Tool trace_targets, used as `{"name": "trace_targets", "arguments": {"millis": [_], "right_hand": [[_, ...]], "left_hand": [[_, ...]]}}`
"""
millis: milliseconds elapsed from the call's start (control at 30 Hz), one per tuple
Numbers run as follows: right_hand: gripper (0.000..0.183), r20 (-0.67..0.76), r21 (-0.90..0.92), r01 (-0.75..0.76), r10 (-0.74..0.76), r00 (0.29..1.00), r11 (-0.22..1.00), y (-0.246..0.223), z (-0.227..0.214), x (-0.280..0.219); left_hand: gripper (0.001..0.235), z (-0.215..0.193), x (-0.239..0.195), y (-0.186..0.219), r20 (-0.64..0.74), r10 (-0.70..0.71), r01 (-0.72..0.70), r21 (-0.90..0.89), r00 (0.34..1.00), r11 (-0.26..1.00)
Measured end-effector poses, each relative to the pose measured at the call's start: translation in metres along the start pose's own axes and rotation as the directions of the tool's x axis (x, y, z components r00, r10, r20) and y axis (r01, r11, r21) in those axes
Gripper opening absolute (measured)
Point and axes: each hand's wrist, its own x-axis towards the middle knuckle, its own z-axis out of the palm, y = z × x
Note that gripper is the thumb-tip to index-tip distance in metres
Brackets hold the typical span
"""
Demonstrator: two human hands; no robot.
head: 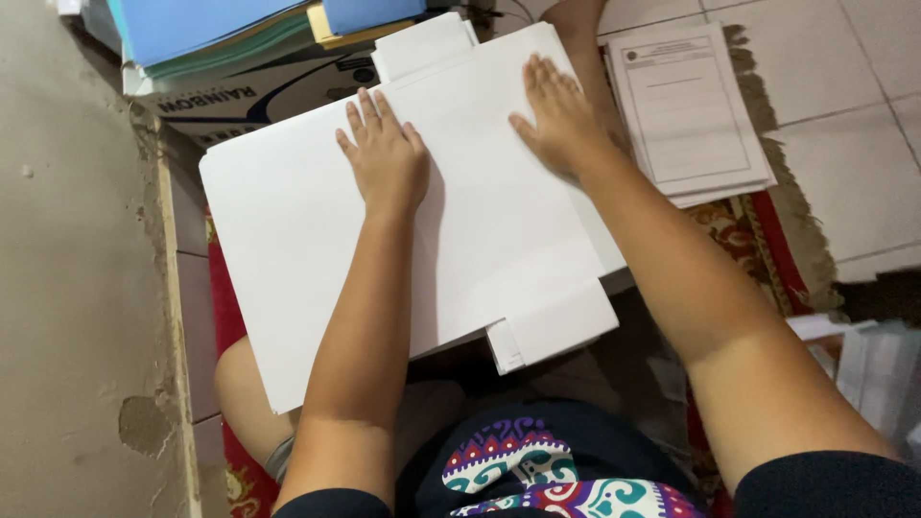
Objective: Inserting printed forms into white paper folders and stacking them
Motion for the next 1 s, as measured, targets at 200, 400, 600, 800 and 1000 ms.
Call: {"name": "trace_targets", "arguments": {"millis": [200,400,600,800,1000], "right_hand": [[0.085,0.081,-0.066,0.064,-0.058,0.995,0.996,-0.030,-0.035,-0.137],[0.088,0.120,0.003,-0.027,0.026,0.992,1.000,-0.015,-0.020,-0.192],[0.089,0.388,0.098,-0.184,0.132,0.912,0.978,-0.033,-0.055,-0.154],[0.023,0.392,0.782,-0.513,0.361,0.846,0.354,0.036,-0.120,-0.168],[0.015,-0.030,0.458,-0.557,0.638,0.770,0.693,0.263,0.107,-0.112]], "left_hand": [[0.061,0.054,0.023,-0.030,-0.254,0.153,-0.117,0.148,0.955,0.982],[0.069,0.066,0.016,-0.011,-0.214,0.076,-0.023,0.239,0.974,0.971],[0.062,0.060,-0.054,0.125,0.232,0.549,-0.580,0.088,0.803,0.810],[0.061,0.034,-0.047,0.120,0.296,0.536,-0.559,-0.008,0.791,0.829],[0.057,0.049,-0.039,0.120,0.189,0.562,-0.562,-0.059,0.805,0.825]]}}
